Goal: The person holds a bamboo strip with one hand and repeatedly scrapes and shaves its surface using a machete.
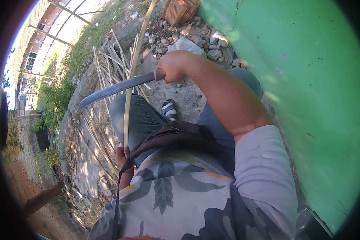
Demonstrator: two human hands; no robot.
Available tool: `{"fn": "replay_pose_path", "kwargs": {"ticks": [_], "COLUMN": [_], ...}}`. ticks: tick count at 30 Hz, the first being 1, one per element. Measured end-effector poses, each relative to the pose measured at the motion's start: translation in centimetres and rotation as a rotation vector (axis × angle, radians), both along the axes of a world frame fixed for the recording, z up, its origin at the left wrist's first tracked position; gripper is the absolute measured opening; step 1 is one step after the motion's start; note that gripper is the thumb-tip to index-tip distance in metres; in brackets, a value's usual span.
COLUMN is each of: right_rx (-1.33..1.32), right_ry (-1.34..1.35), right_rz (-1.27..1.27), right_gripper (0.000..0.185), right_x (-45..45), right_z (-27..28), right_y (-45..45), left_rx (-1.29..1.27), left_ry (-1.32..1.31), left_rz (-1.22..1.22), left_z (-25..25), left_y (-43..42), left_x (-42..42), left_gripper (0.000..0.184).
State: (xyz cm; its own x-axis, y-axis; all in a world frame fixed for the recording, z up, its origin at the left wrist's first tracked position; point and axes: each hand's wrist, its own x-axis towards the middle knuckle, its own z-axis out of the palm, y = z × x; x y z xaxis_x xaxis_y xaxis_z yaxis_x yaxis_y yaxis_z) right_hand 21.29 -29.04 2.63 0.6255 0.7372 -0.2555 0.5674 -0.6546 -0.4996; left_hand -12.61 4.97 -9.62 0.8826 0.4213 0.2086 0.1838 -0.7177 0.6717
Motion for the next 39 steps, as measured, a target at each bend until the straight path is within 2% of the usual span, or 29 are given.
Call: {"fn": "replay_pose_path", "kwargs": {"ticks": [4, 13, 19, 25, 28, 31, 34, 39], "right_rx": [-0.017, 0.085, 0.118, 0.108, 0.082, 0.161, 0.236, 0.281], "right_ry": [0.046, -0.060, -0.015, 0.015, 0.047, 0.031, 0.147, 0.012], "right_rz": [-0.024, 0.024, 0.016, 0.034, 0.013, -0.100, -0.270, -0.259], "right_gripper": [0.024, 0.033, 0.034, 0.036, 0.035, 0.035, 0.034, 0.031], "right_x": [0.3, -0.1, 0.3, 0.8, 1.3, 2.5, 4.0, 1.1], "right_z": [-0.5, -0.1, 0.0, -0.2, -0.5, -0.4, -1.1, -0.5], "right_y": [-0.1, -0.6, -1.1, -0.9, -1.1, -3.3, -4.8, -2.3], "left_rx": [0.014, 0.066, -0.084, -0.031, -0.020, 0.010, -0.002, -0.044], "left_ry": [-0.027, -0.074, -0.041, -0.018, -0.019, -0.023, -0.039, -0.052], "left_rz": [0.015, -0.025, -0.023, 0.013, 0.007, 0.019, 0.002, 0.006], "left_z": [0.5, 1.0, 0.0, 0.3, 0.4, 0.8, 0.7, -0.2], "left_y": [-0.7, -1.0, -0.3, -0.5, -0.6, -0.9, -0.6, -0.5], "left_x": [0.2, 0.5, 0.1, 0.1, 0.2, 0.2, 0.1, 0.2], "left_gripper": [0.037, 0.039, 0.040, 0.039, 0.038, 0.038, 0.038, 0.038]}}
